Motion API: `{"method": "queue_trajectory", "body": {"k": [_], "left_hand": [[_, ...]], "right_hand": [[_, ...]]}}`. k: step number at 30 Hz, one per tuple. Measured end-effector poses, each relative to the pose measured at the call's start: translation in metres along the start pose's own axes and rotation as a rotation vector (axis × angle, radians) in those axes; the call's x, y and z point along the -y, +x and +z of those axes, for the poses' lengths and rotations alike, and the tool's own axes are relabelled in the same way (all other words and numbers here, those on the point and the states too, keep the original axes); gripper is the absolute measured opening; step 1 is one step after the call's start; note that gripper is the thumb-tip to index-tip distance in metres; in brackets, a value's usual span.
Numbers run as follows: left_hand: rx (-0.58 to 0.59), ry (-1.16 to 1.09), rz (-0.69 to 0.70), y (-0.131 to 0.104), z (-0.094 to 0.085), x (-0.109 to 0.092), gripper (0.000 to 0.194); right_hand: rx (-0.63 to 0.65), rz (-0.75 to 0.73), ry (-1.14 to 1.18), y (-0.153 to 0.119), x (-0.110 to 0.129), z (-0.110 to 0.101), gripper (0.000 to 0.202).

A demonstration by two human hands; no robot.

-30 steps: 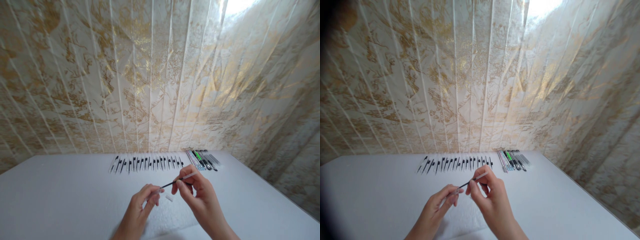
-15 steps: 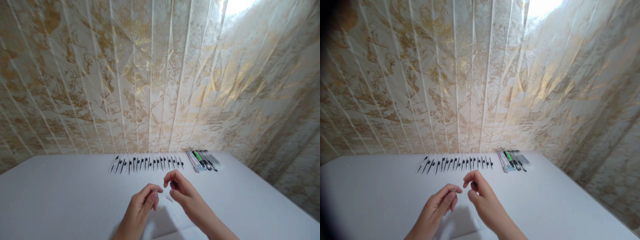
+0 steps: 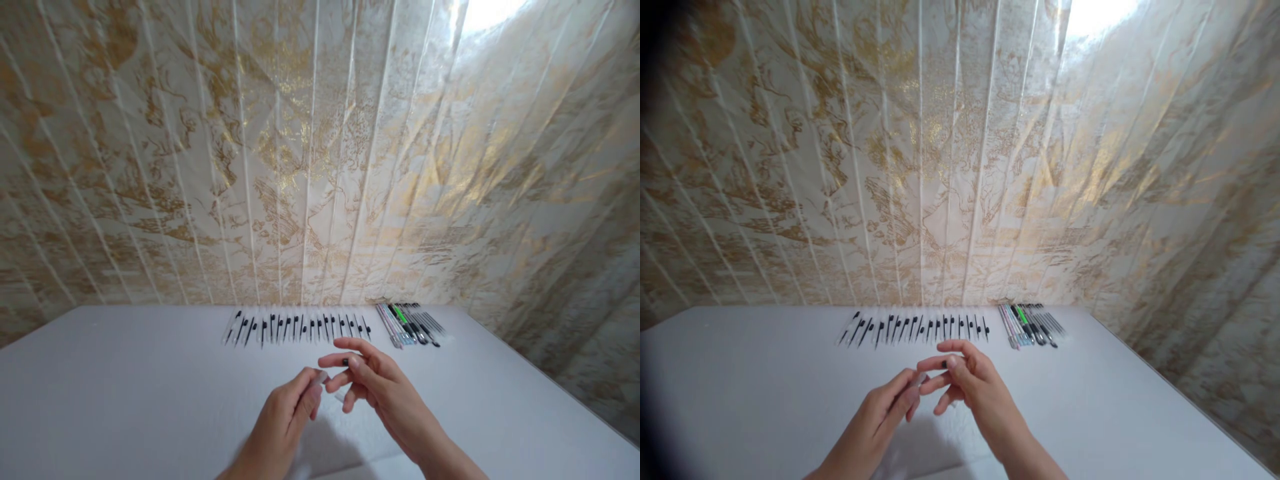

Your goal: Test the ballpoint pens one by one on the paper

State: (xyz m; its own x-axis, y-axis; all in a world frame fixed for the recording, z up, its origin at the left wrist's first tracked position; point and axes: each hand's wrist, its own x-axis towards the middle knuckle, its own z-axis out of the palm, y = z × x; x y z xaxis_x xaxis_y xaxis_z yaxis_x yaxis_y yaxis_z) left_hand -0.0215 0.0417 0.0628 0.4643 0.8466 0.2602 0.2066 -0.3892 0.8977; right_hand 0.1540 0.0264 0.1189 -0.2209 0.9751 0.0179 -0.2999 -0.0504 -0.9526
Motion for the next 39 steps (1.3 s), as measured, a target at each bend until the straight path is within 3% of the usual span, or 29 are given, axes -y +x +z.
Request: {"method": "queue_trajectory", "body": {"k": [7, 11, 15, 23, 29, 39], "left_hand": [[0.047, 0.078, 0.052, -0.003, 0.002, -0.004, 0.033], [0.034, 0.087, 0.082, -0.004, 0.001, -0.010, 0.030], [0.011, 0.055, 0.075, -0.003, -0.001, -0.013, 0.029], [0.005, -0.003, 0.029, -0.003, -0.001, -0.011, 0.031], [0.014, -0.021, 0.010, -0.004, -0.001, -0.011, 0.031], [0.027, 0.015, 0.052, -0.002, -0.001, -0.015, 0.031]], "right_hand": [[-0.027, -0.037, -0.134, 0.005, -0.004, -0.011, 0.040], [-0.060, -0.011, -0.052, 0.003, -0.003, -0.010, 0.034], [0.002, -0.008, -0.025, 0.000, -0.001, -0.008, 0.029], [-0.029, -0.223, -0.363, 0.000, -0.004, -0.007, 0.025], [-0.070, -0.353, -0.804, -0.007, 0.001, -0.006, 0.017], [0.019, -0.318, -0.814, -0.007, 0.000, -0.006, 0.009]]}}
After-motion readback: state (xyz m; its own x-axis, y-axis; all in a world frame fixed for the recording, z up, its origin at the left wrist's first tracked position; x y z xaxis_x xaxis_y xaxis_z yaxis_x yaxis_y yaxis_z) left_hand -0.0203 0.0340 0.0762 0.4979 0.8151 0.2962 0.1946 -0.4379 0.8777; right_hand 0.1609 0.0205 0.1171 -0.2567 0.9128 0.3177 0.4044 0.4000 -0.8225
